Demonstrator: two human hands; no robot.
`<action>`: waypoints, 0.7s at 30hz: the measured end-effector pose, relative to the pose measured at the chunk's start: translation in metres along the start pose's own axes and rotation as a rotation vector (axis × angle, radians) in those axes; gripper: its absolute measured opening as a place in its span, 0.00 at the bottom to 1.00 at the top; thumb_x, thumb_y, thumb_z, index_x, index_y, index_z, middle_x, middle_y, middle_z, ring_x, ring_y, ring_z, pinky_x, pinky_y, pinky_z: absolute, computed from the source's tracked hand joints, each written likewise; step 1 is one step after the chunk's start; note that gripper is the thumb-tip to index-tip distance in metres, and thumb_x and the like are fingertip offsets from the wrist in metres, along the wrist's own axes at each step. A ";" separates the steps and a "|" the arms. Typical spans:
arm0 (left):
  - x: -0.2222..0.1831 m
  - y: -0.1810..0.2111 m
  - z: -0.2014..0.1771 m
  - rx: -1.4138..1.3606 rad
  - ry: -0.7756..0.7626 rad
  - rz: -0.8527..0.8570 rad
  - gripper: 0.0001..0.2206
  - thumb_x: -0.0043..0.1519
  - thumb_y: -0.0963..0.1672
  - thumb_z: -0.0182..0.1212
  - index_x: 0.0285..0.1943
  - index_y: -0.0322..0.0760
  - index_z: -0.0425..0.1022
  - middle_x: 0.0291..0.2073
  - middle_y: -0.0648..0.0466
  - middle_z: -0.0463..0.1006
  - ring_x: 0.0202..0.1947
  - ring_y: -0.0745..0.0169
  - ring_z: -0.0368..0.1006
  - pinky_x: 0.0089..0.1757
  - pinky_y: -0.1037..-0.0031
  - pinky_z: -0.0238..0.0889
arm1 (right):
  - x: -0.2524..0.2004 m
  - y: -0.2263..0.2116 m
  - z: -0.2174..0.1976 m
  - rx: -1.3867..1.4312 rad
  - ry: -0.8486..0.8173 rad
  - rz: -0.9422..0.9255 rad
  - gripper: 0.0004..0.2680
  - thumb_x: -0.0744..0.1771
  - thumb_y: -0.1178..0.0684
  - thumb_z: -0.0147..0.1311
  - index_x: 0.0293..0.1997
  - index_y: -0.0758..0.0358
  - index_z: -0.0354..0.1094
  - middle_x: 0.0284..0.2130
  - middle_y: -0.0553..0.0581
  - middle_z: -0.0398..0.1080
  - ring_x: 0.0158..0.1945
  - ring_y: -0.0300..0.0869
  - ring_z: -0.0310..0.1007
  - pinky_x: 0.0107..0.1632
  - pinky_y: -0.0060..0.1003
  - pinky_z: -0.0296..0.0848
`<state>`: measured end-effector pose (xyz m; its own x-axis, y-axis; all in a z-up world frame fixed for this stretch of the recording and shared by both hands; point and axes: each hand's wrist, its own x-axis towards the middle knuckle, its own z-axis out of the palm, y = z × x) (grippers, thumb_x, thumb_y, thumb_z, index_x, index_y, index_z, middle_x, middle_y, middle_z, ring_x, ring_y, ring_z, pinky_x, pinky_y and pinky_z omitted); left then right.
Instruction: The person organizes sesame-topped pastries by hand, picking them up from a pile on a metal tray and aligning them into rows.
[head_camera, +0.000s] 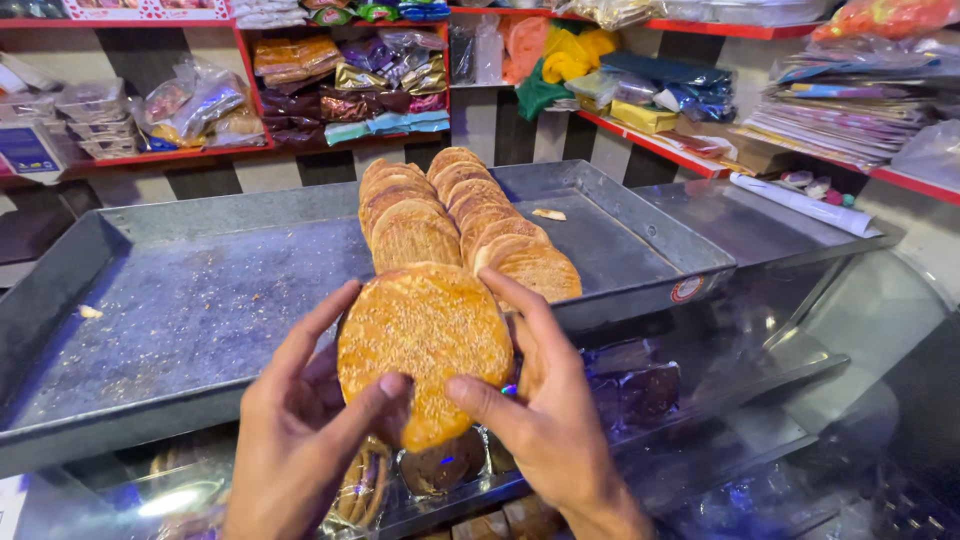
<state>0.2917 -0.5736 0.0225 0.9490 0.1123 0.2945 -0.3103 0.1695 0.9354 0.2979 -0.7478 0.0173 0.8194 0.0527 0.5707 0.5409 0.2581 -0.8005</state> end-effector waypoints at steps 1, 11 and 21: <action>-0.005 -0.006 -0.003 0.003 0.005 -0.004 0.37 0.50 0.37 0.68 0.74 0.43 0.68 0.46 0.44 0.88 0.35 0.65 0.77 0.36 0.70 0.77 | -0.005 -0.001 0.002 0.004 -0.002 0.005 0.30 0.61 0.55 0.65 0.71 0.65 0.54 0.58 0.65 0.71 0.59 0.43 0.72 0.62 0.35 0.69; -0.061 -0.004 -0.026 0.162 -0.002 0.114 0.44 0.45 0.40 0.75 0.75 0.47 0.61 0.34 0.49 0.90 0.28 0.71 0.83 0.29 0.73 0.89 | -0.049 -0.002 0.012 0.104 0.012 0.123 0.31 0.60 0.56 0.66 0.71 0.64 0.54 0.57 0.67 0.73 0.55 0.46 0.77 0.55 0.37 0.76; -0.095 0.002 -0.044 0.276 0.249 0.122 0.34 0.49 0.40 0.73 0.69 0.44 0.73 0.34 0.51 0.91 0.24 0.76 0.72 0.21 0.87 0.68 | -0.059 -0.003 0.033 0.057 -0.105 0.182 0.29 0.61 0.56 0.64 0.71 0.64 0.55 0.54 0.67 0.77 0.51 0.45 0.81 0.51 0.39 0.82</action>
<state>0.1989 -0.5411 -0.0122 0.8531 0.3552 0.3822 -0.3614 -0.1261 0.9239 0.2418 -0.7197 -0.0076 0.8770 0.2026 0.4357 0.3714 0.2894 -0.8822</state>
